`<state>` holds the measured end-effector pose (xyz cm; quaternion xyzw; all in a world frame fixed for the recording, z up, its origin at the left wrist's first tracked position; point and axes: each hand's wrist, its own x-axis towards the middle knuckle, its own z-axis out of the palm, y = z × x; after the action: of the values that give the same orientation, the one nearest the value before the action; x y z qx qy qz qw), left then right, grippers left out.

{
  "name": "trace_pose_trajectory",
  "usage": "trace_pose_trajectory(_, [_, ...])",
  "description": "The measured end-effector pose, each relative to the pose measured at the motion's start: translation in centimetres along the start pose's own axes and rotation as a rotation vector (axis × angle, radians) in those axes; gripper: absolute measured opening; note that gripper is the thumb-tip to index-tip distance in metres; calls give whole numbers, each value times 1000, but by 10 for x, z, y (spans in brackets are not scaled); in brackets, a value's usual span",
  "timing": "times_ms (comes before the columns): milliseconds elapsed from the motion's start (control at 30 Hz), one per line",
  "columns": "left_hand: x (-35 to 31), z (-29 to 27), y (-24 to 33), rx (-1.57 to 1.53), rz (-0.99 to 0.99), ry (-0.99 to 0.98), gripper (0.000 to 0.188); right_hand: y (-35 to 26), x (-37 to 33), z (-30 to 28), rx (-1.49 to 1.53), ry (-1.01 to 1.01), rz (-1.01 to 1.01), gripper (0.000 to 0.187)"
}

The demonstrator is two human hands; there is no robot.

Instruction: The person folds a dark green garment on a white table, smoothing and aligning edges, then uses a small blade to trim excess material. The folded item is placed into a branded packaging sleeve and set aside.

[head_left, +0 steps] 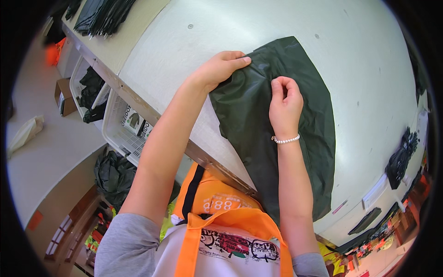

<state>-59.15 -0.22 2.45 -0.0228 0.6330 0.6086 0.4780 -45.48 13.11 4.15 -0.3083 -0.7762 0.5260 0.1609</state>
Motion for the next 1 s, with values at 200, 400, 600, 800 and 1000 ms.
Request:
trace_pose_trajectory(200, [-17, 0, -28, -142, -21, 50, 37, 50, -33, -140, 20, 401, -15, 11])
trace_pose_trajectory(400, [-57, -23, -63, -273, -34, 90, 37, 271, -177, -451, -1179, 784, 292, 47])
trace_pose_trajectory(600, [-63, -17, -16, 291, -200, -26, 47, 373, -293, -530, -953, 687, 603, 30])
trace_pose_trajectory(800, [-59, -11, 9, 337, -183, -136, 38, 342, -232, -545, -868, 618, 542, 28])
trace_pose_trajectory(1000, [-56, -7, 7, 164, -106, -246, 33, 62, -129, -232, -252, 294, 24, 30])
